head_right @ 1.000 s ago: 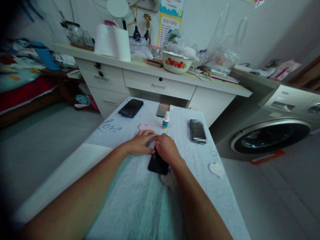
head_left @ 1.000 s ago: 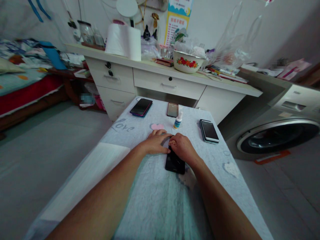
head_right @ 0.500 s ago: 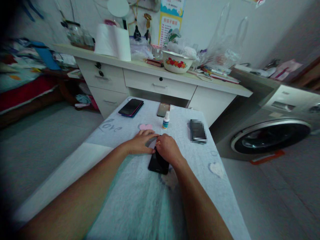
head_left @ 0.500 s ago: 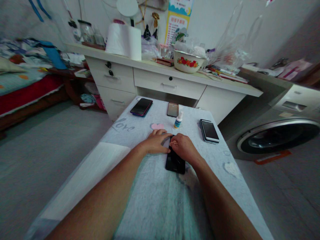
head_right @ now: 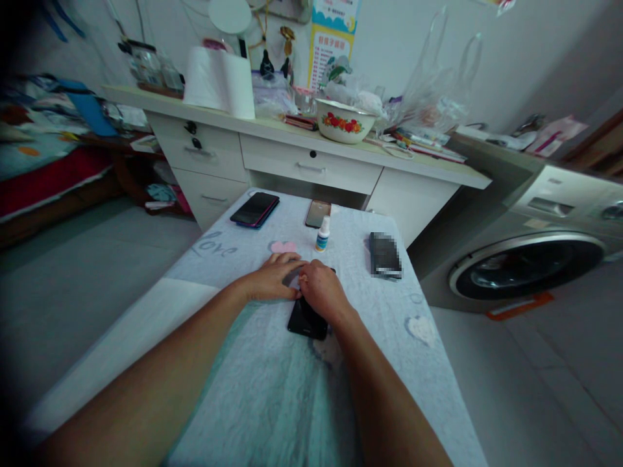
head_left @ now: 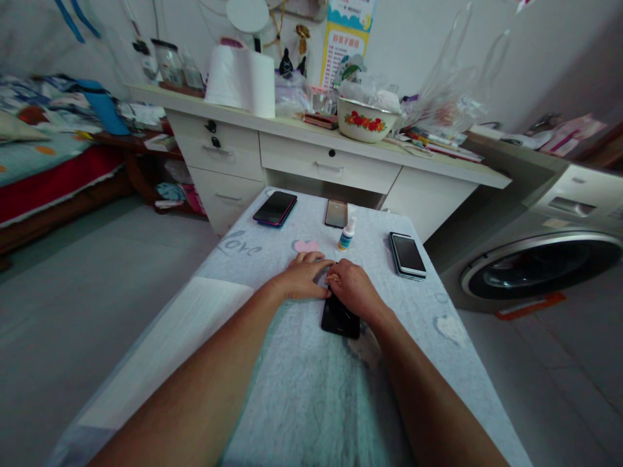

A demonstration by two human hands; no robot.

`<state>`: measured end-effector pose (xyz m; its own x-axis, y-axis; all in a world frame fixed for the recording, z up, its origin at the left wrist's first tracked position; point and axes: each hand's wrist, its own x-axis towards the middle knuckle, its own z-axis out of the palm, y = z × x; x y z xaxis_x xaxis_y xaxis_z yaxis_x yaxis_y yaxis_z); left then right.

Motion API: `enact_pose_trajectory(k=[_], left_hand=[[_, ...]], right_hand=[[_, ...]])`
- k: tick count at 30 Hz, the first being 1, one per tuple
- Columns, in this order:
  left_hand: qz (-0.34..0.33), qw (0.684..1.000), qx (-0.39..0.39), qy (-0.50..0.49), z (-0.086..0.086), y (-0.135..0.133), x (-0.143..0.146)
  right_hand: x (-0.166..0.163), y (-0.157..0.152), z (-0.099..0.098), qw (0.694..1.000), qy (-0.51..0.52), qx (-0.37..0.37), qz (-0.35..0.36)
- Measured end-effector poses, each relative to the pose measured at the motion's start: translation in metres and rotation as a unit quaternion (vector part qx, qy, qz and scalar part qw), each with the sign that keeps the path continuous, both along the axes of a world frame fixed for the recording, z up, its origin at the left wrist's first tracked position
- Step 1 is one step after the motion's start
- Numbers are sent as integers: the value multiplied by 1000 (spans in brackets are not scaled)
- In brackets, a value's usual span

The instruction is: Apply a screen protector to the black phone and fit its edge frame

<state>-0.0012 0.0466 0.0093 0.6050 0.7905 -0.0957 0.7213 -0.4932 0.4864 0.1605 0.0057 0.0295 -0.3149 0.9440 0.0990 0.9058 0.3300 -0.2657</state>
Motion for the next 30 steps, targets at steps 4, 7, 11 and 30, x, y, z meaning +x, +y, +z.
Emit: enact_pose_trajectory(k=[4,7,11,30], left_hand=[[-5,1000,0,1,-1,0,0],[-6,1000,1,1,-1,1,-1],[-7,1000,1,0,0,0,-1],[-11,1000,5,7,1,0,-2]], right_hand=[[6,1,1,1000,-5,-5,-2],[13,1,3,1000,-10,-11,-4],[22,1,6,1000,-12,-23,-7],[24,5,5,999,-2,-24,-27]])
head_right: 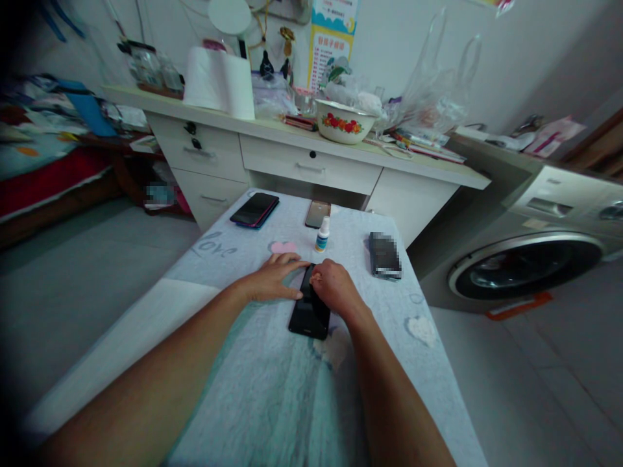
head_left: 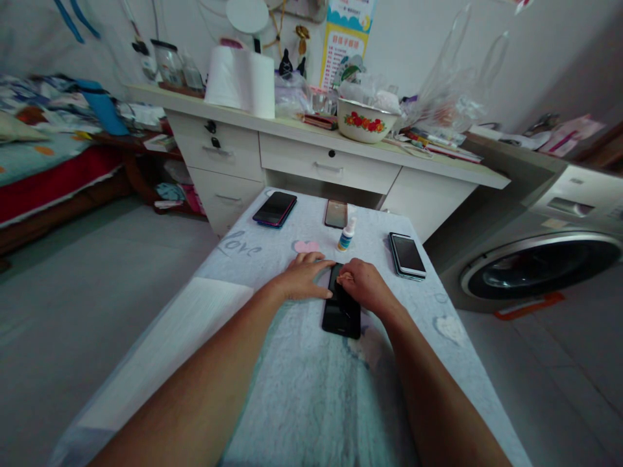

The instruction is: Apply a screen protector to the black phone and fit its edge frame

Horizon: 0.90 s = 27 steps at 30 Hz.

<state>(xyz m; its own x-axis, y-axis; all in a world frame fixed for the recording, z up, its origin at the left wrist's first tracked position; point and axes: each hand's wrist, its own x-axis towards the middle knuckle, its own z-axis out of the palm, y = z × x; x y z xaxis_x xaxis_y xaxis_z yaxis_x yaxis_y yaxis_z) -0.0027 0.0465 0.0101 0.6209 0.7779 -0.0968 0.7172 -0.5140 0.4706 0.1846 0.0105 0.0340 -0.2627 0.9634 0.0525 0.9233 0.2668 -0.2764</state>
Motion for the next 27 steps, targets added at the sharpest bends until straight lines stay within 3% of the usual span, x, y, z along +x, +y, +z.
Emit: enact_pose_trajectory(k=[6,27], left_hand=[[4,1000,0,-6,-1,0,0],[3,1000,4,-1,2,-1,0]], right_hand=[[-6,-5,4,999,17,-12,34],[-2,25,-17,992,-2,56,-114]])
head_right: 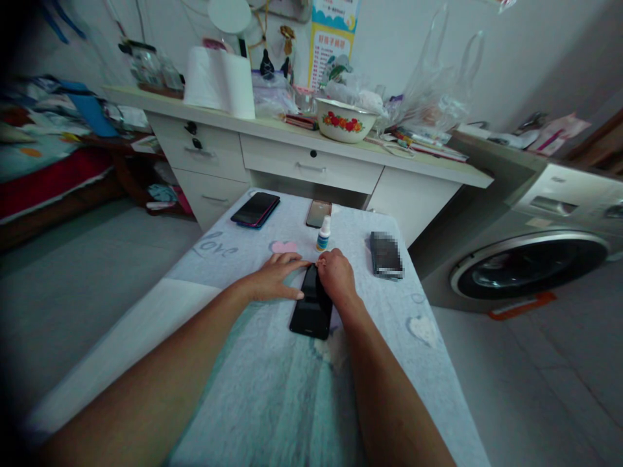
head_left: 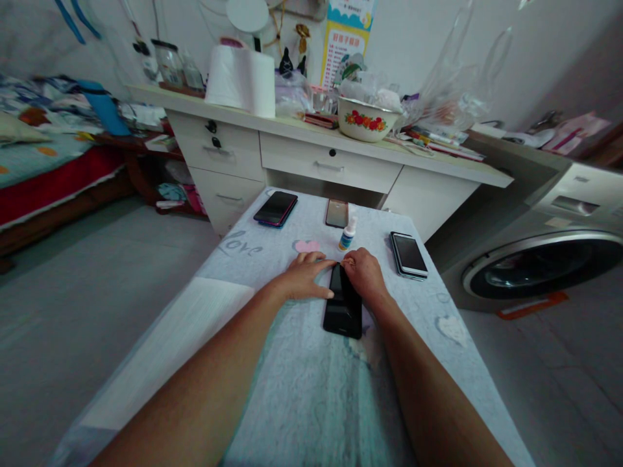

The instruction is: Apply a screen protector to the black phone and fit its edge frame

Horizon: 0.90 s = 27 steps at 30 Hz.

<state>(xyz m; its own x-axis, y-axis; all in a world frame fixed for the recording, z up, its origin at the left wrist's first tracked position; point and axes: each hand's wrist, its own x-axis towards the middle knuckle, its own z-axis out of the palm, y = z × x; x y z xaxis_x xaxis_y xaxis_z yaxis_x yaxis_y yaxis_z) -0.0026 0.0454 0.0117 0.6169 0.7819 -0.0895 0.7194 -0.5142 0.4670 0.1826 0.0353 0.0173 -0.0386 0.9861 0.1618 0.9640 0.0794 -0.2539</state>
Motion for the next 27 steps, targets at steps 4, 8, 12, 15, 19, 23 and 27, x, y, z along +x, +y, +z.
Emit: enact_pose_trajectory(k=[4,8,12,15,19,23,27], left_hand=[[4,1000,-6,1,1,0,0],[1,1000,-5,4,-1,0,0],[-3,1000,1,-2,-5,3,0],[-4,1000,4,-6,-7,3,-1],[-2,1000,8,-3,-7,3,0],[-3,1000,10,-1,-7,3,0],[-3,1000,9,-2,-7,4,0]], right_hand=[[-1,0,-1,1000,-12,5,-5],[-3,-4,3,999,-21,-9,38],[-6,-11,11,995,-27,-33,95],[-7,-17,18,989,-17,-53,138],[-9,-22,23,984,1,-74,164],[-10,-21,20,987,1,-66,149],[-11,-15,16,991,-13,-49,127]])
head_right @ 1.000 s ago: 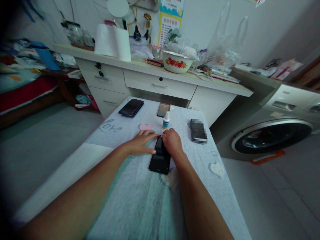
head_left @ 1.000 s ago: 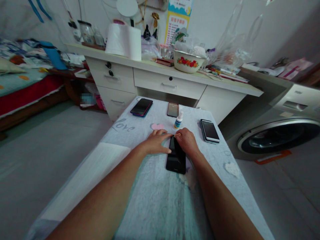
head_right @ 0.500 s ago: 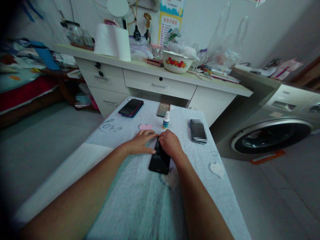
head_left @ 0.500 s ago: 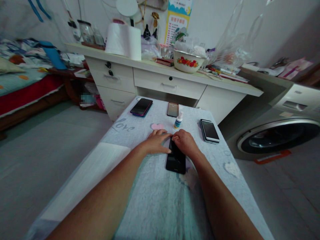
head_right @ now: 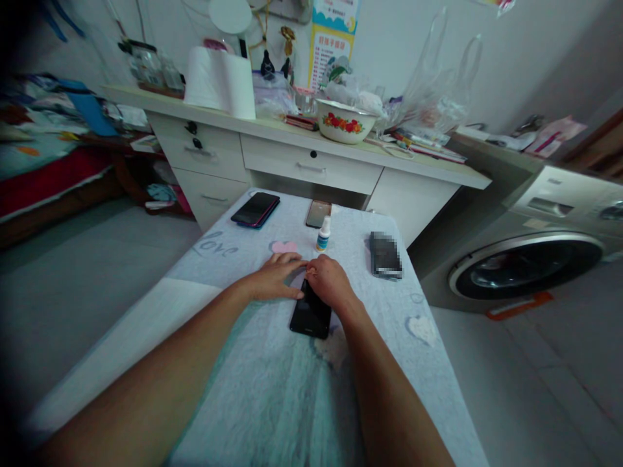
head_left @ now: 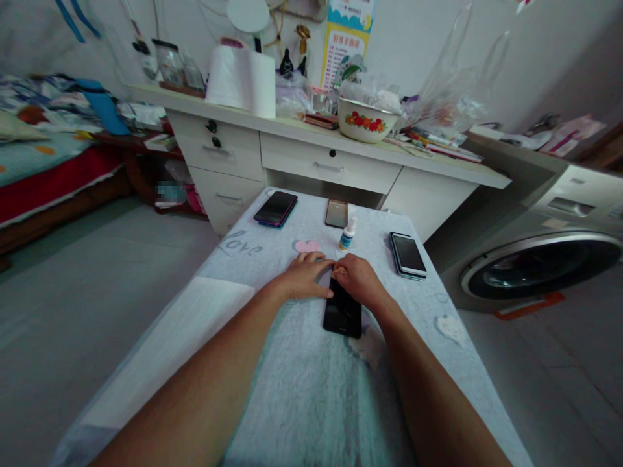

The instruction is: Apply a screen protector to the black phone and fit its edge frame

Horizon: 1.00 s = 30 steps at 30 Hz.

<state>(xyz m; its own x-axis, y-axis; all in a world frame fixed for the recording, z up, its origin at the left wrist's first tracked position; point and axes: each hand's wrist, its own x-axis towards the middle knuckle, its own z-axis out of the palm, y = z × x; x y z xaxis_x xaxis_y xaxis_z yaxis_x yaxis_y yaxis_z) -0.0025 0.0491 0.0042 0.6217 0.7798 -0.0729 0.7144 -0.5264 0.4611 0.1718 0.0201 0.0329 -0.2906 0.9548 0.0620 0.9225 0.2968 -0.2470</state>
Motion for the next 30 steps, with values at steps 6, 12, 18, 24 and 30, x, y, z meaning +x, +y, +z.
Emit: enact_pose_trajectory(k=[6,12,18,24,30], left_hand=[[4,1000,-9,-2,1,-1,0],[4,1000,-10,2,4,-2,0],[2,1000,-6,1,3,-2,0],[0,1000,-6,3,4,-2,0],[9,1000,-13,5,6,-3,0]], right_hand=[[-1,9,-5,999,-11,20,-29],[3,14,-7,998,-8,20,-54],[9,18,-9,995,-6,32,-94],[20,23,-13,989,-26,30,-143],[24,17,-12,989,-17,39,-144]])
